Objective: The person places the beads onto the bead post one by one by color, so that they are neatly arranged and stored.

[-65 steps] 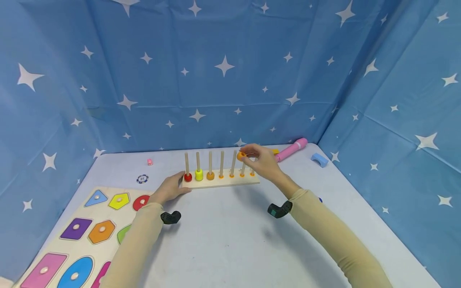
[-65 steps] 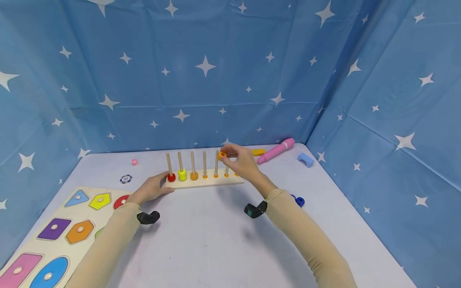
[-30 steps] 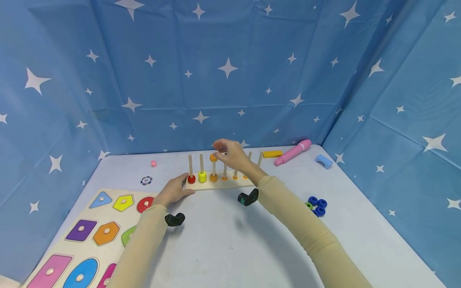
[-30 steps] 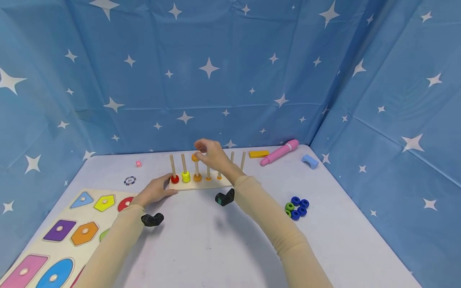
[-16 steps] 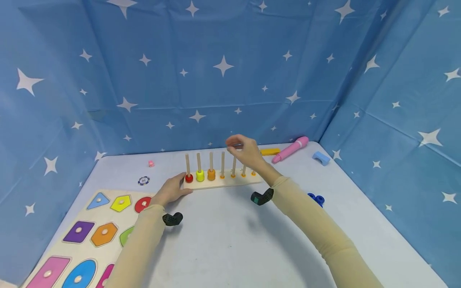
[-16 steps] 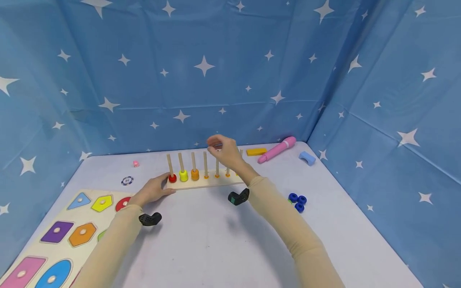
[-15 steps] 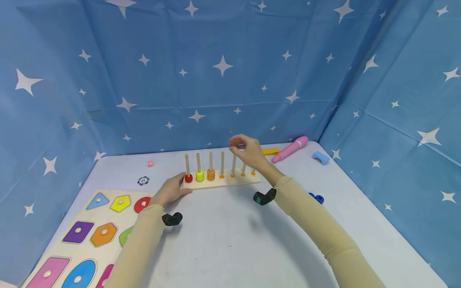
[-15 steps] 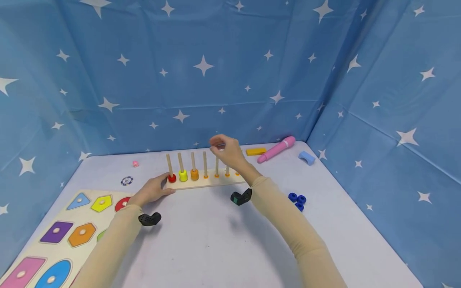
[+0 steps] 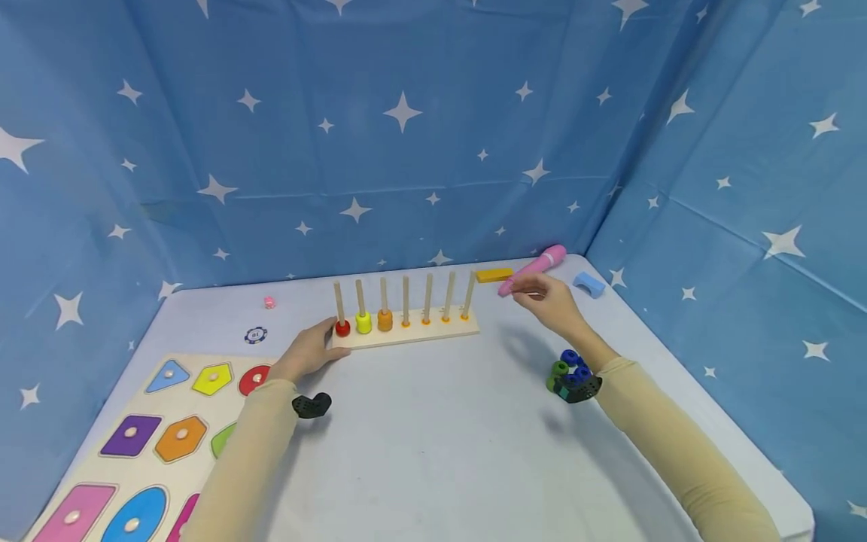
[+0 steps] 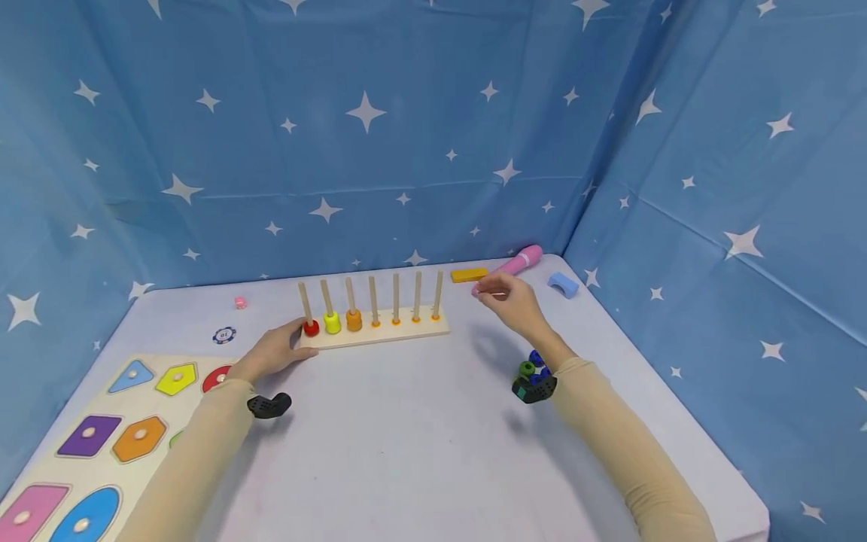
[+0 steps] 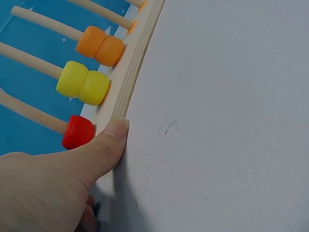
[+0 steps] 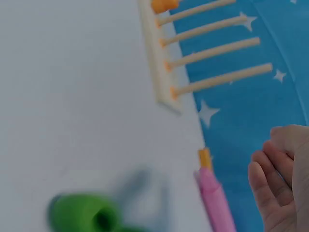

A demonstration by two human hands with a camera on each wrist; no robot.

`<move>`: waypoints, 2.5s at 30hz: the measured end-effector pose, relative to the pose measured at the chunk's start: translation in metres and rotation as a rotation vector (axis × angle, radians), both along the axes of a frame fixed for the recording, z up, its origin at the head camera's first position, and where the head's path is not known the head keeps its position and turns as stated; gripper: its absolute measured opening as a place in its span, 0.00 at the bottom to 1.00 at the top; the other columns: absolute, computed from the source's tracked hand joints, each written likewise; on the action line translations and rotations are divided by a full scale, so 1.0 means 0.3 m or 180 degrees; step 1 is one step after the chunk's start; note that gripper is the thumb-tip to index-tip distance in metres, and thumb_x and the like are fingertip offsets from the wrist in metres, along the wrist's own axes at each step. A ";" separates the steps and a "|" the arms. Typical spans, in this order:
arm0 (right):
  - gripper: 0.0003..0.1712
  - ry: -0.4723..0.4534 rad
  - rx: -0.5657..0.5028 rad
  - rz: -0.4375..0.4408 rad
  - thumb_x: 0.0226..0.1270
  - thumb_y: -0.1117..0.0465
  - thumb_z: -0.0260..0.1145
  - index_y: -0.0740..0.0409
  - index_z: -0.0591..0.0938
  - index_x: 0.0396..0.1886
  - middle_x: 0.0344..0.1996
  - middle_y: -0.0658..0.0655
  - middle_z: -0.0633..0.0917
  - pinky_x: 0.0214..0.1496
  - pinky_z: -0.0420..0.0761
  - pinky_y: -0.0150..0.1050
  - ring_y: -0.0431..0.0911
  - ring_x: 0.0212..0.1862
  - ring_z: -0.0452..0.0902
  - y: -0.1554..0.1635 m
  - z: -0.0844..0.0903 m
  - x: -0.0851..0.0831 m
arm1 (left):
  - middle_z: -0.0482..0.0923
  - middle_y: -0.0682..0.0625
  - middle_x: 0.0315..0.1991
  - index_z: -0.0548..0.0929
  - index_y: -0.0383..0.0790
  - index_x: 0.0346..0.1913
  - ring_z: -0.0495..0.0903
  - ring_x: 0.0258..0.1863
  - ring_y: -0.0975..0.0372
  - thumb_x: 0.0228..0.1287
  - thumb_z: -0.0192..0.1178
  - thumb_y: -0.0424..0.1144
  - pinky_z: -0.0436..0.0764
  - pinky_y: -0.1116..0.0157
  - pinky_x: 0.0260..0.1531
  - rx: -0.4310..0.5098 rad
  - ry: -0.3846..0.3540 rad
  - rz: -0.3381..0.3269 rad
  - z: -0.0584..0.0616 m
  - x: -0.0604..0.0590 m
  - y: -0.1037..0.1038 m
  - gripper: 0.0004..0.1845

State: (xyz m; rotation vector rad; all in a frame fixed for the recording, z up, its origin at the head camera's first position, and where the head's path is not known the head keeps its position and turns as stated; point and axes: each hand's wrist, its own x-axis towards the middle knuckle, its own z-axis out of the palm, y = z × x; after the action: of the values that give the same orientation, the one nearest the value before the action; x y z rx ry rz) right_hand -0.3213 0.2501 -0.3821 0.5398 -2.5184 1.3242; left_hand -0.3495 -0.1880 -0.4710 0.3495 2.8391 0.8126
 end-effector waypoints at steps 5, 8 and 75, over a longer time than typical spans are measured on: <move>0.14 -0.0208 0.0012 0.0016 0.64 0.68 0.64 0.71 0.78 0.48 0.44 0.68 0.82 0.45 0.79 0.25 0.57 0.46 0.80 0.158 -0.132 0.027 | 0.54 0.33 0.70 0.55 0.30 0.72 0.53 0.69 0.41 0.60 0.64 0.49 0.55 0.46 0.67 0.0005 0.0007 0.0002 0.000 -0.001 -0.002 0.44; 0.14 -0.0287 0.0123 0.0039 0.64 0.66 0.65 0.67 0.79 0.47 0.43 0.66 0.83 0.46 0.79 0.25 0.55 0.47 0.80 0.223 -0.201 0.050 | 0.54 0.33 0.70 0.54 0.31 0.72 0.53 0.69 0.41 0.60 0.64 0.49 0.55 0.46 0.67 -0.0014 -0.0017 -0.0006 0.002 -0.002 0.000 0.45; 0.15 0.0423 0.0270 0.0653 0.62 0.65 0.66 0.62 0.78 0.48 0.42 0.58 0.83 0.47 0.81 0.32 0.47 0.45 0.80 -0.494 0.071 -0.227 | 0.57 0.35 0.69 0.56 0.31 0.71 0.55 0.68 0.43 0.58 0.66 0.47 0.56 0.47 0.67 0.0066 0.0018 0.0123 -0.001 0.005 0.009 0.45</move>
State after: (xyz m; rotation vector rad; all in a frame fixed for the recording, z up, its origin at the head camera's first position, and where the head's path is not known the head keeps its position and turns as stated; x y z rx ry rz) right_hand -0.3894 0.1020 -0.3610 0.8946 -2.4716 1.2062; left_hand -0.3480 -0.1853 -0.4713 0.3012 2.8529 0.8504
